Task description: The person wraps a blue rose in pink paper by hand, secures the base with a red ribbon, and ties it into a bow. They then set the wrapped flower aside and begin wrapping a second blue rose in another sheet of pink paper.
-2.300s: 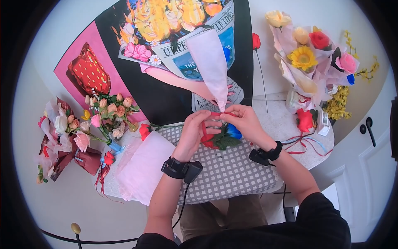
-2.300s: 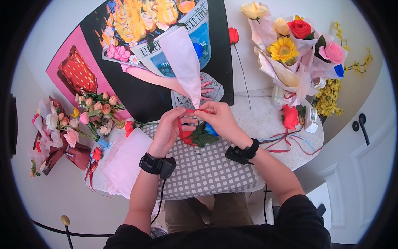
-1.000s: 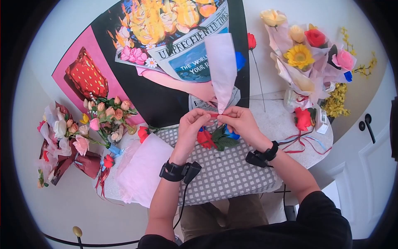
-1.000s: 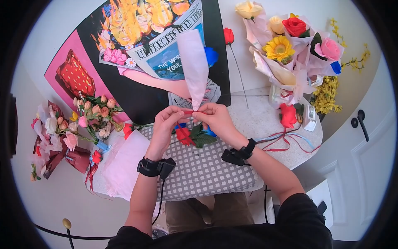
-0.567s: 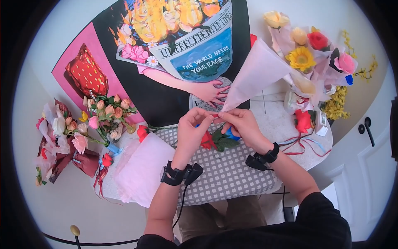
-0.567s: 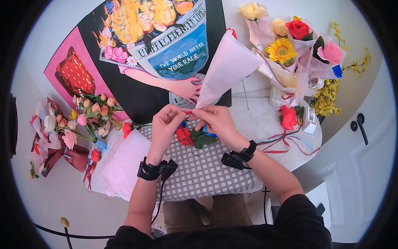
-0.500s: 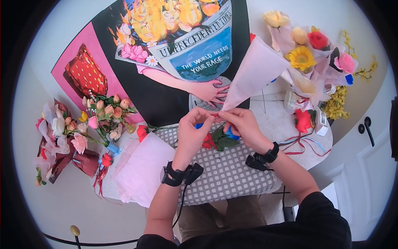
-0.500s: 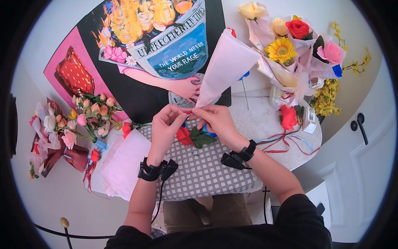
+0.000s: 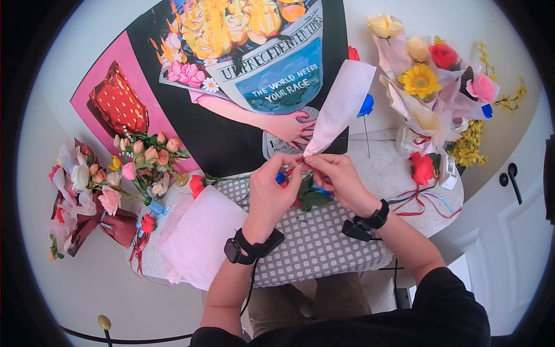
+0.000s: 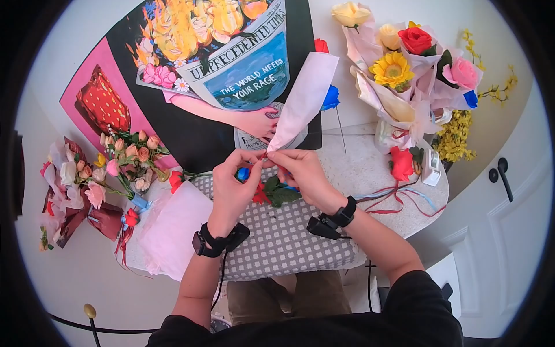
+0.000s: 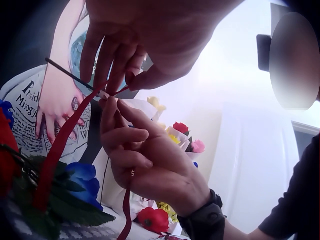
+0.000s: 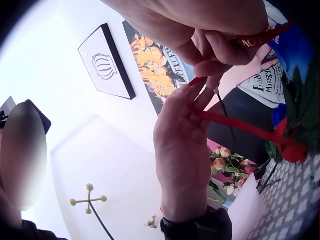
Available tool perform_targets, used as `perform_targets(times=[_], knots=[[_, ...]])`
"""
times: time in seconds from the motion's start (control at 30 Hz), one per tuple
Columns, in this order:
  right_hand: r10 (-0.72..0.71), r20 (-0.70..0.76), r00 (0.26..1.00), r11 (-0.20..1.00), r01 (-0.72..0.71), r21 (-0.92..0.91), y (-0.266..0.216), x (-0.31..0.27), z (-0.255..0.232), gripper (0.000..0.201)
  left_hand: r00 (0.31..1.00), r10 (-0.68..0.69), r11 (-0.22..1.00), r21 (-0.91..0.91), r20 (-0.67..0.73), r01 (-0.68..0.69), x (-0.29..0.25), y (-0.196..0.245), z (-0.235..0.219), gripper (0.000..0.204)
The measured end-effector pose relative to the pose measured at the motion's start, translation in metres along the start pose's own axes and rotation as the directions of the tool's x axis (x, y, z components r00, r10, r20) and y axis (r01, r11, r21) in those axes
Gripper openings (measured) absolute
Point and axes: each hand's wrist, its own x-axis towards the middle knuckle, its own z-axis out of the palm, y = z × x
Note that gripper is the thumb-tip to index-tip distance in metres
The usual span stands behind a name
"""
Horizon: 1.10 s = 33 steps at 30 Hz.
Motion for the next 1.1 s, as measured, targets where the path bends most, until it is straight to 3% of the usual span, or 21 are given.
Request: perform_targets(times=[0.13, 0.2, 0.33, 0.4, 0.5, 0.7, 1.1], knots=[[-0.001, 0.031, 1.0, 1.0, 0.002, -0.024, 0.006, 0.002, -0.005, 0.027, 0.998, 0.062, 0.996, 0.062, -0.027, -0.06, -0.001, 0.001, 0.002, 0.011], [0.007, 0.04, 0.999, 1.0, -0.007, -0.003, 0.006, 0.002, -0.006, 0.028, 0.976, 0.218, 0.957, 0.198, -0.016, -0.21, -0.001, -0.001, 0.003, 0.013], [0.044, 0.0, 0.999, 0.996, -0.043, 0.08, 0.001, -0.001, 0.001, 0.029, 0.976, 0.208, 0.923, 0.318, 0.066, -0.218, -0.003, 0.009, 0.003, 0.014], [0.066, -0.004, 0.998, 0.994, -0.066, 0.092, 0.003, 0.001, -0.001, 0.029, 0.912, 0.394, 0.807, 0.43, 0.118, -0.404, -0.003, 0.006, 0.005, 0.017], [0.064, -0.01, 0.998, 0.991, -0.062, 0.123, 0.008, 0.002, -0.005, 0.028, 0.877, 0.446, 0.715, 0.52, 0.176, -0.468, -0.004, 0.005, 0.012, 0.017], [0.039, -0.035, 0.999, 0.982, -0.032, 0.189, 0.011, 0.002, 0.003, 0.022, 0.898, 0.405, 0.757, 0.487, 0.174, -0.436, -0.004, 0.007, 0.011, 0.014], [0.028, 0.003, 1.0, 0.979, -0.028, 0.202, 0.013, 0.003, -0.002, 0.018, 0.887, 0.416, 0.717, 0.528, 0.2, -0.455, -0.003, 0.007, 0.01, 0.012]])
